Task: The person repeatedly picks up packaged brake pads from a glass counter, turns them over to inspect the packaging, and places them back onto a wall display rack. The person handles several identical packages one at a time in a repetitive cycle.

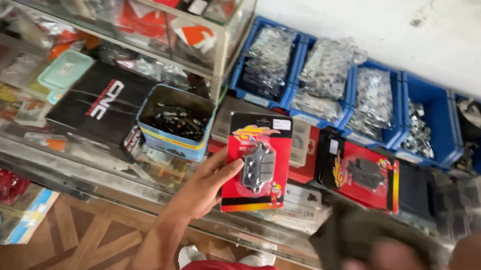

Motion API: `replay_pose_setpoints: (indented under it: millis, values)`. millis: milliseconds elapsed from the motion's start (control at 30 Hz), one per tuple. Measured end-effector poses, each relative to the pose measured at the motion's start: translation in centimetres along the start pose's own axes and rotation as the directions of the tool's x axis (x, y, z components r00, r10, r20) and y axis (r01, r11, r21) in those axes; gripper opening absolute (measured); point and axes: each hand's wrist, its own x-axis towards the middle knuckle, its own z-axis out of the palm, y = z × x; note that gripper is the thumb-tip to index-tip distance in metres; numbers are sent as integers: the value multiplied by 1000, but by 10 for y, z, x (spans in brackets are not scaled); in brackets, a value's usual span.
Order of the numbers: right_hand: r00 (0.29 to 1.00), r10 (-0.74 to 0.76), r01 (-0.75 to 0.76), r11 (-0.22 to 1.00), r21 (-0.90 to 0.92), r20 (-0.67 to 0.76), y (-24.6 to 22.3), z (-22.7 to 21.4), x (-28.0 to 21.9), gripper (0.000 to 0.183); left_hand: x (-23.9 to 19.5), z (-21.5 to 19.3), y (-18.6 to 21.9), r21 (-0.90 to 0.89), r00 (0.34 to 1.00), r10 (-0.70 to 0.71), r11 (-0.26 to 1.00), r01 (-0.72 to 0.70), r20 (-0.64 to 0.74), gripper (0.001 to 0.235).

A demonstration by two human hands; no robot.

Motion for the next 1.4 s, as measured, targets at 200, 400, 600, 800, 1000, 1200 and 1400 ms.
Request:
replay_pose_setpoints:
  millis: [200,400,600,800,1000,1200,1400]
  values:
    - [939,-315,340,902,-266,135,-64,68,87,52,5,-2,-5,-100,993,-97,991,90,-64,57]
    - [817,-554,576,777,-253,159,-7,204,114,47,20,-12,-36,-92,985,-85,993,71,-152,57]
    - [788,-612,616,783,-91,65,32,242,83,44,38,-27,-43,-180,977,23,982,-63,-212,53]
    - [869,-485,480,875,-65,-99,42,241,109,35,43,-1,-24,-75,967,-42,997,24,-252,64]
    - [933,-306,294,952,-86,-190,72,240,117,40,57,-39,-52,-38,987,-9,999,2,-161,46]
    - [905,-338,295,936,-192,-258,58,238,139,37,61,-22,-62,378,997,3,925,-33,80,52]
    - [802,-553,593,781,-195,226,23,231,94,30,59,-1,-41,-443,994,3,895,47,113,70]
